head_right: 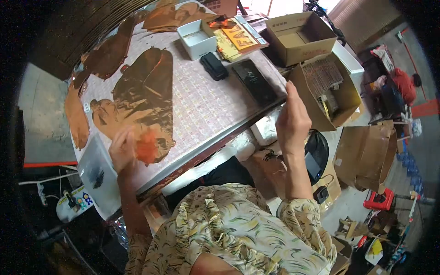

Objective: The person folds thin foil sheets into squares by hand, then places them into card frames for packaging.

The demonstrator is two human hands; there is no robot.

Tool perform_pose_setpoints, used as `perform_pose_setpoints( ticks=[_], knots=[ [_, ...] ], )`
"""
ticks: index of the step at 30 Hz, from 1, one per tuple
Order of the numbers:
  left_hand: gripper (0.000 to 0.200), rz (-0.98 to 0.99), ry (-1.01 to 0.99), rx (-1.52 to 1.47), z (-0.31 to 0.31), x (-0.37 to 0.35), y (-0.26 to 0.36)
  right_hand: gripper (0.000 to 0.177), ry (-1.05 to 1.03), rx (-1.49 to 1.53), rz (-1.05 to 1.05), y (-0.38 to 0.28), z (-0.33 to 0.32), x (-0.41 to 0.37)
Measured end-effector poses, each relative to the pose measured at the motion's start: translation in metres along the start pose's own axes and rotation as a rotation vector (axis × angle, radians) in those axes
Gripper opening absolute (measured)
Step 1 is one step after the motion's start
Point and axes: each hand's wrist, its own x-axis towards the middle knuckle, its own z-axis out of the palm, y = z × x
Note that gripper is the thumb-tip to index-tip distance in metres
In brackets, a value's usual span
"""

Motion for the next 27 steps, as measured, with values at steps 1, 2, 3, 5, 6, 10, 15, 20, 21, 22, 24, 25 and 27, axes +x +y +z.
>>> perform_pose_setpoints(
  ticks=[1, 2, 3, 5, 6, 10, 15, 20, 21, 22, 24, 25, 27],
  knots=[
    [0.024, -0.269, -0.157, -0.2, 0.007, 0.001, 0.011, 0.044, -0.016, 0.026, 0.008, -0.003, -0.014, 0.001],
    [0.03, -0.301, -0.324, -0.358, 0.017, 0.002, 0.025, 0.044, -0.016, 0.022, 0.015, -0.001, -0.015, -0.007],
    [0.04, -0.334, -0.489, -0.516, 0.029, 0.005, 0.049, 0.042, -0.018, 0.124, -0.076, 0.001, -0.012, -0.016],
    [0.06, -0.282, -0.704, -0.689, 0.061, 0.004, 0.09, 0.039, -0.057, 0.244, -0.236, -0.015, -0.01, -0.025],
    [0.067, -0.216, -0.731, -0.868, 0.078, 0.004, 0.1, 0.039, -0.101, 0.26, -0.304, -0.034, -0.007, -0.026],
    [0.046, -0.48, -0.63, -1.068, 0.117, 0.015, 0.107, 0.045, -0.314, 0.359, -0.415, -0.056, 0.018, -0.037],
    [0.031, -0.512, -0.324, -0.978, 0.132, 0.018, 0.073, 0.073, -0.39, 0.514, -0.253, -0.032, 0.025, -0.023],
    [0.03, -0.6, 0.19, -0.947, 0.129, 0.021, 0.046, 0.083, -0.289, 0.023, 0.076, 0.027, 0.052, -0.005],
    [0.038, -0.756, 0.251, -0.96, 0.122, 0.028, 0.063, 0.086, -0.322, 0.004, 0.132, 0.038, 0.063, -0.002],
    [0.038, -0.752, 0.25, -0.963, 0.127, 0.024, 0.051, 0.086, -0.318, 0.002, 0.13, 0.046, 0.072, 0.001],
    [0.038, -0.242, 0.2, -0.243, 0.133, 0.01, 0.026, 0.088, -0.359, -0.008, 0.164, 0.055, 0.087, 0.007],
    [0.04, -0.319, 0.207, -0.234, 0.133, 0.006, 0.024, 0.088, -0.359, 0.019, 0.17, 0.057, 0.093, 0.009],
    [0.039, -0.31, 0.176, -0.088, 0.128, 0.004, 0.023, 0.089, -0.38, -0.007, 0.176, 0.059, 0.102, 0.016]
  ],
)
